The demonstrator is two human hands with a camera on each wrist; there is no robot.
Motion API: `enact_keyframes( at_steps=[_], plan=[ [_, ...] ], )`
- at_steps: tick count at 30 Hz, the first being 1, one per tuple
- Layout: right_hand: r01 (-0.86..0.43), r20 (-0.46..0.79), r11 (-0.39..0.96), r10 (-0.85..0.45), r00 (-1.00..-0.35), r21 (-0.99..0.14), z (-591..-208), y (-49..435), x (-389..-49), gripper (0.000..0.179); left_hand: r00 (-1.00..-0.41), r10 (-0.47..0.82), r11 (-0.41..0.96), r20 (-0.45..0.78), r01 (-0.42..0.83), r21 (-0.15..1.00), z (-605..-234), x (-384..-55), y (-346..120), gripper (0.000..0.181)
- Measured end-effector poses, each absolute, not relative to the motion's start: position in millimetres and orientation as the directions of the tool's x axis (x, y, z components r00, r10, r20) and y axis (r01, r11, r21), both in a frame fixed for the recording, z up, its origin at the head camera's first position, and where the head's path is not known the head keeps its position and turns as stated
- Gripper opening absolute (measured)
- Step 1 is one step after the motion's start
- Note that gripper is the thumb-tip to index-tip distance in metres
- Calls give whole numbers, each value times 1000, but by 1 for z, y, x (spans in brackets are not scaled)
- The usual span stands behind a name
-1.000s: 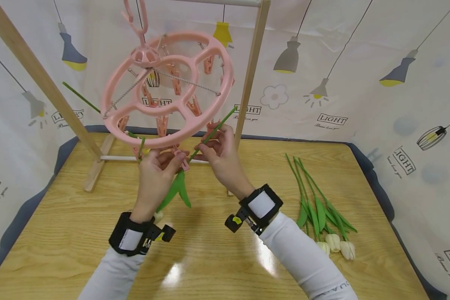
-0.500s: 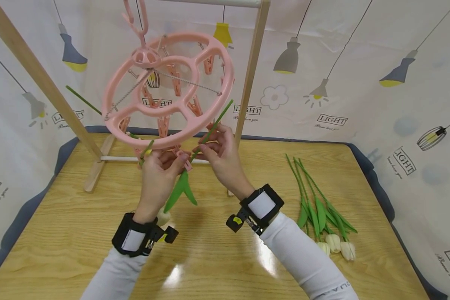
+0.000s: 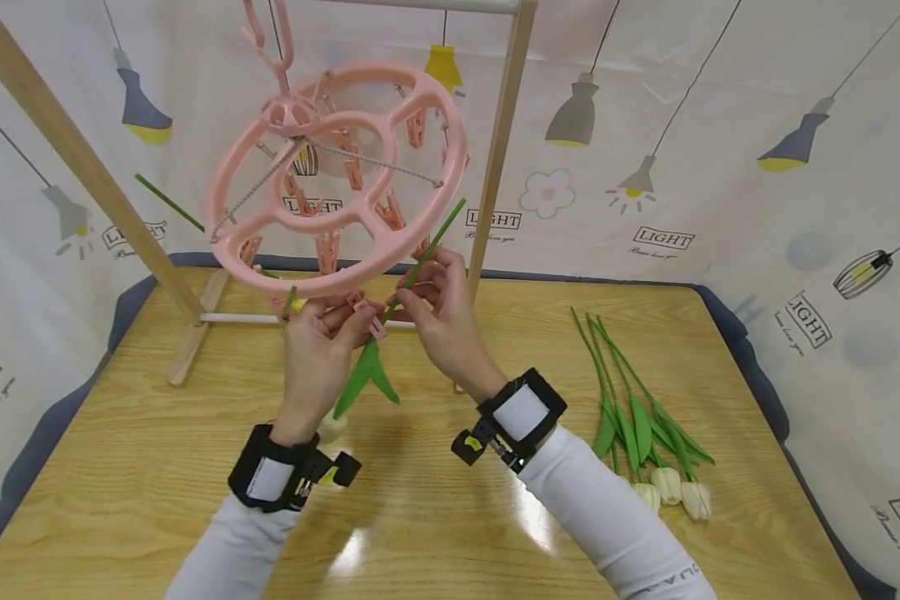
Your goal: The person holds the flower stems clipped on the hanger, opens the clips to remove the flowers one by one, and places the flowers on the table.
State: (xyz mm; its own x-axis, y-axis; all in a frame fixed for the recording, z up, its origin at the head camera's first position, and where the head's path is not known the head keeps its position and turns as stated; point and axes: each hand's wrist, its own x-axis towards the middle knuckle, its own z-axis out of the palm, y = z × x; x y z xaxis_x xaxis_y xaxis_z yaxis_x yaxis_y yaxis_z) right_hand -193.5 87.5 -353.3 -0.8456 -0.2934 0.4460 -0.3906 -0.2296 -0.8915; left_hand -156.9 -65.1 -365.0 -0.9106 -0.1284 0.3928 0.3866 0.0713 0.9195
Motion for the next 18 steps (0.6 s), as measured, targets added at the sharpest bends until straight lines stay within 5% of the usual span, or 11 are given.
enact_keyframes(
  at_steps=[18],
  plan=[
    [-481, 509, -165, -287, -812, -861, -353, 91, -194, 44, -870, -113, 93, 480, 472, 877, -367, -157, -69, 17]
  ],
)
